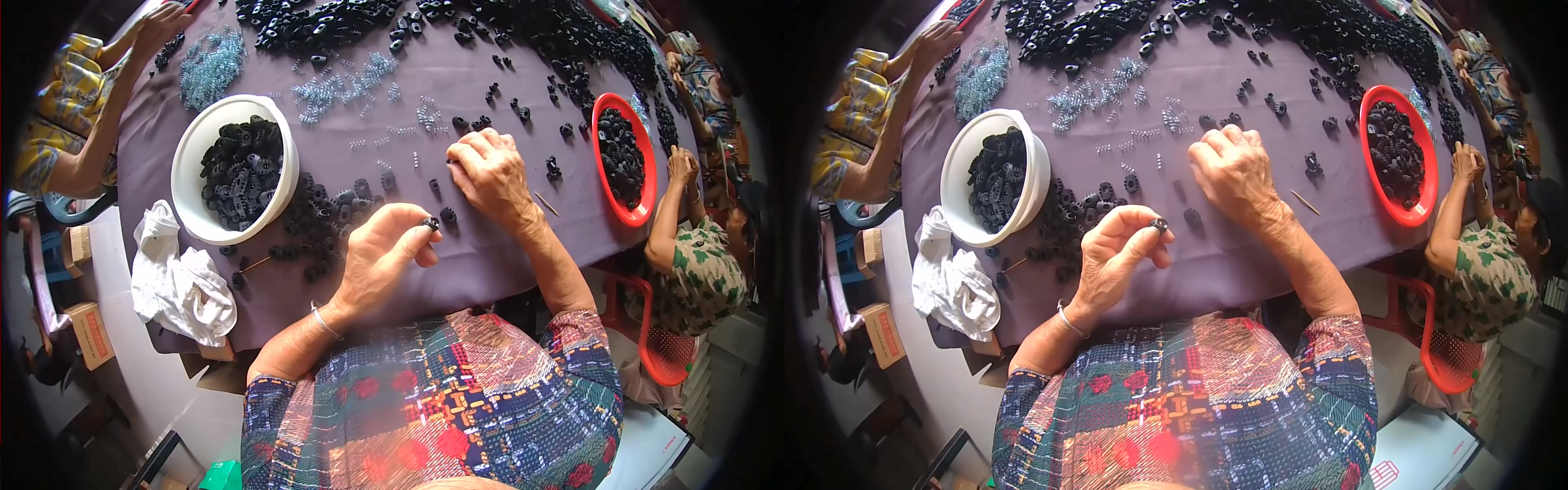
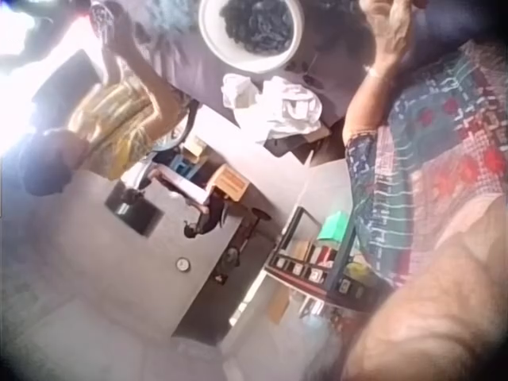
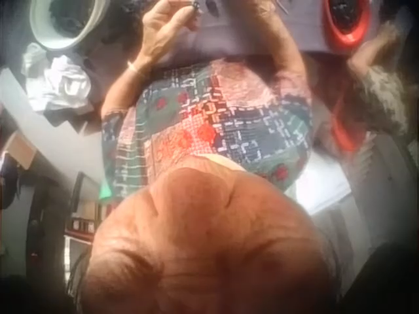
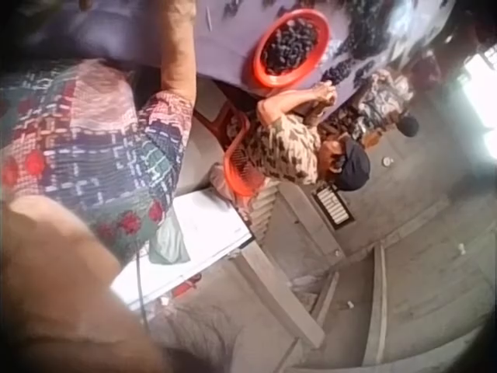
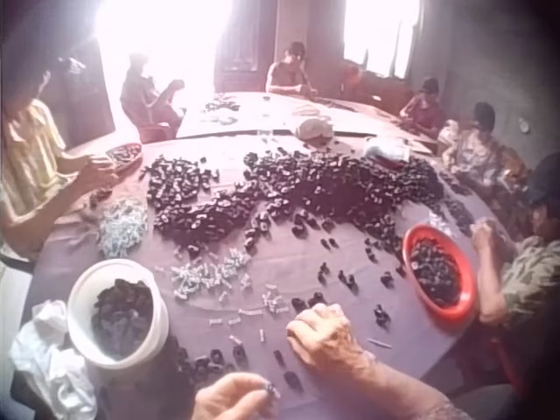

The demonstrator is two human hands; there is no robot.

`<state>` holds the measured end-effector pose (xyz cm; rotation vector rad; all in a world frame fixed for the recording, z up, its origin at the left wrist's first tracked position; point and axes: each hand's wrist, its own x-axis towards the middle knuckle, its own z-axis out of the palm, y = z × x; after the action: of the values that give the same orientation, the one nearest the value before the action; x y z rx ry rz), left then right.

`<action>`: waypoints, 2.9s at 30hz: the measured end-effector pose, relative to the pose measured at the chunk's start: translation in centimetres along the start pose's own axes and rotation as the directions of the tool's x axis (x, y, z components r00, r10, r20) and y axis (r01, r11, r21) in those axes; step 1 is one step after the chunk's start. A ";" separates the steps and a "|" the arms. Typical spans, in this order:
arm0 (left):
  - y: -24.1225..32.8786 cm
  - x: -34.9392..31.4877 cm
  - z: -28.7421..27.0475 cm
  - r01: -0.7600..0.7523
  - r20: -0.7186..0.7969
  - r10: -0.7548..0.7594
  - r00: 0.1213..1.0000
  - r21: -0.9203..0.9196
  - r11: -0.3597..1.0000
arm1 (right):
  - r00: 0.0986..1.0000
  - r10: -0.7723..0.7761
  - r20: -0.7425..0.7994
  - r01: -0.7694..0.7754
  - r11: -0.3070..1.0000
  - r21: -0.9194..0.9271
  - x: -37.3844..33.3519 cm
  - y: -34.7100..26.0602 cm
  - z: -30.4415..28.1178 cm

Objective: The recorder is manually assembling black beaded components at a workshop table.

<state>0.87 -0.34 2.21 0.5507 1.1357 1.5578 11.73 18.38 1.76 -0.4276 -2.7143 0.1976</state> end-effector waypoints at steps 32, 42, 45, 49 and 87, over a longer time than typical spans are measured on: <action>0.1 0.0 0.4 0.051 0.022 -0.054 0.998 0.112 0.992 | 0.892 0.327 0.312 -0.363 0.107 0.925 -3.9 -5.3 -3.9; -0.1 0.1 0.4 0.046 0.020 -0.048 0.999 0.068 0.997 | 0.915 0.299 0.273 -0.364 0.312 0.878 -3.9 -5.1 -3.6; -0.1 0.1 0.4 0.052 0.012 -0.053 0.999 0.069 0.996 | 0.905 0.311 0.289 -0.379 0.287 0.880 -3.9 -5.2 -3.9; -0.1 0.0 0.3 0.063 0.004 -0.063 0.998 0.059 0.996 | 0.874 0.324 0.361 -0.433 0.183 0.883 -3.6 -5.2 -3.9; -0.3 0.2 0.2 0.003 -0.040 0.004 0.999 0.173 0.985 | 0.730 0.244 0.638 -0.676 0.122 0.727 -1.1 -4.1 -4.9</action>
<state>1.13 -0.06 1.97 0.6376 1.3100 1.4844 13.53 14.56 6.65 -0.9030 -2.0031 2.1714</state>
